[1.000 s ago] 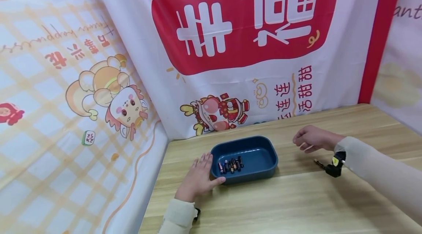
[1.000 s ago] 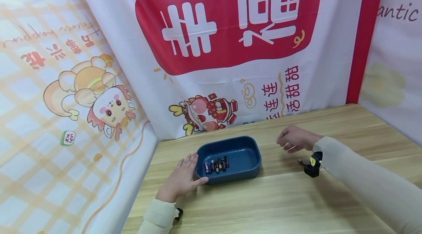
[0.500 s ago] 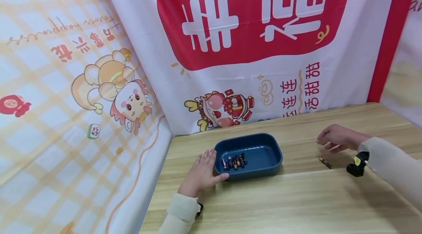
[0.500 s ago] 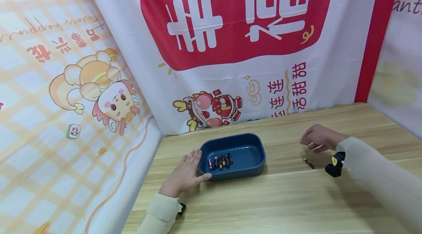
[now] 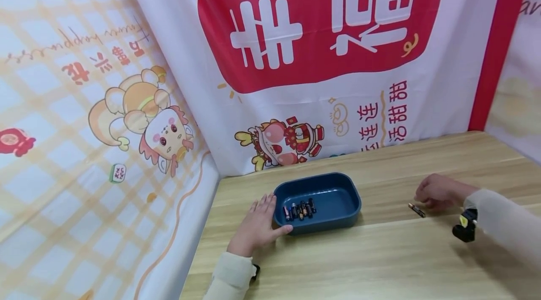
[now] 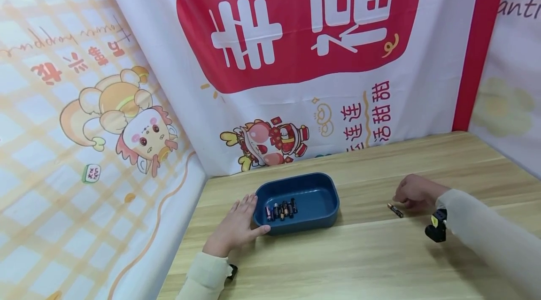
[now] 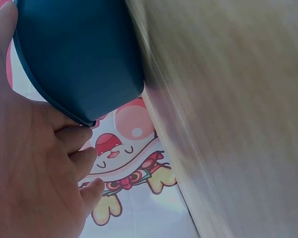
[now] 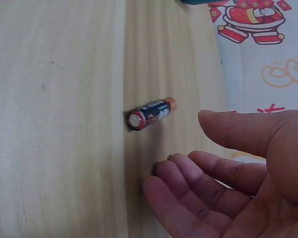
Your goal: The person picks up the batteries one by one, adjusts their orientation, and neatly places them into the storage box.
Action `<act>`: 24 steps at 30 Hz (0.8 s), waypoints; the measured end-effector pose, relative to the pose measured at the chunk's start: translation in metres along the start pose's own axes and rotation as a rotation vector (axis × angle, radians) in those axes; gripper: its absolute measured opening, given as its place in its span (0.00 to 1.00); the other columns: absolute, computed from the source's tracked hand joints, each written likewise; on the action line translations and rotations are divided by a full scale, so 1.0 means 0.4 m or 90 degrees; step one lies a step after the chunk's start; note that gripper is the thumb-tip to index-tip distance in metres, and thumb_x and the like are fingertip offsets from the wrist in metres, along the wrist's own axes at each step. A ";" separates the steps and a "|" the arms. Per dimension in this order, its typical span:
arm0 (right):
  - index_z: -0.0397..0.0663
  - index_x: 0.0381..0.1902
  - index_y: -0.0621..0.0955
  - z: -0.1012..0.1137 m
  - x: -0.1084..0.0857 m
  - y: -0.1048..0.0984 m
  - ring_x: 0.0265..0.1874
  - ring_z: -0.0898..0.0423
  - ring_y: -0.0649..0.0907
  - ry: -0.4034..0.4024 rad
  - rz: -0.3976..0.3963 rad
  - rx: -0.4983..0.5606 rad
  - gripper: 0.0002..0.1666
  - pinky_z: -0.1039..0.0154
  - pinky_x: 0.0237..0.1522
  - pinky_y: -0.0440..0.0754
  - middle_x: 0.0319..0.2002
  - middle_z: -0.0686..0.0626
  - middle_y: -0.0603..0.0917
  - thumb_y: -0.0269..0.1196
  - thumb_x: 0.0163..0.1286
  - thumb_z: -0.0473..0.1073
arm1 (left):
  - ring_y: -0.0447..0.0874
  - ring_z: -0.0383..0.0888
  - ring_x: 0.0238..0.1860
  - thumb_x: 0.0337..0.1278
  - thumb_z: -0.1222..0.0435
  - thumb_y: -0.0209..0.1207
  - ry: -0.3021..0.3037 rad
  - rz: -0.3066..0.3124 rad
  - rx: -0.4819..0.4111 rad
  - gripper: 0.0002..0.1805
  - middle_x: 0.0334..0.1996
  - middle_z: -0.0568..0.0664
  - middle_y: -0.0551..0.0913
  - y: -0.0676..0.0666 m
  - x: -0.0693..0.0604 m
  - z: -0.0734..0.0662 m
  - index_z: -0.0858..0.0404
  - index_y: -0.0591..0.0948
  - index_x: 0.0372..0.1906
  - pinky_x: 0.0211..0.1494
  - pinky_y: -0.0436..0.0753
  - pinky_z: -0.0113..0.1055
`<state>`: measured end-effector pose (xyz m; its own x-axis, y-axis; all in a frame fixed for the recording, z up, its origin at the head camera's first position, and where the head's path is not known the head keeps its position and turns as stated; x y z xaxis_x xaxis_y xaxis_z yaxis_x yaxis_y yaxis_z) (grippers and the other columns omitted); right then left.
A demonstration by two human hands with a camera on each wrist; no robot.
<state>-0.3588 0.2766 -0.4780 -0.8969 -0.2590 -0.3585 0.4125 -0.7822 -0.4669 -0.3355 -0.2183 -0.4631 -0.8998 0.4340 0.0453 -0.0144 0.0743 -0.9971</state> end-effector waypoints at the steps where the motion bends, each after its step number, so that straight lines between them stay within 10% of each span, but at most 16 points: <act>1: 0.32 0.35 0.80 -0.005 0.001 0.005 0.23 0.54 0.77 0.001 -0.001 0.003 0.06 0.59 0.27 0.79 0.23 0.49 0.76 0.59 0.67 0.33 | 0.43 0.53 0.76 0.53 0.25 0.43 -0.001 0.002 -0.001 0.59 0.76 0.54 0.50 0.002 -0.002 -0.001 0.64 0.51 0.77 0.74 0.48 0.53; 24: 0.34 0.39 0.78 0.006 -0.005 0.047 0.29 0.53 0.79 0.021 -0.029 -0.029 0.11 0.56 0.31 0.83 0.30 0.47 0.80 0.66 0.58 0.30 | 0.41 0.51 0.76 0.54 0.25 0.43 -0.003 0.001 -0.004 0.58 0.77 0.53 0.48 0.002 0.001 0.000 0.63 0.50 0.77 0.74 0.47 0.52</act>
<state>-0.3494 0.2611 -0.4842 -0.9093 -0.2052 -0.3620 0.3794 -0.7660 -0.5189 -0.3360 -0.2182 -0.4638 -0.9016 0.4304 0.0440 -0.0108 0.0793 -0.9968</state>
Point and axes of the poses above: each hand's wrist, its own x-axis towards the middle knuckle, its own y-axis out of the palm, z = x × y, the point moved 5 cm from there along x, towards the middle knuckle
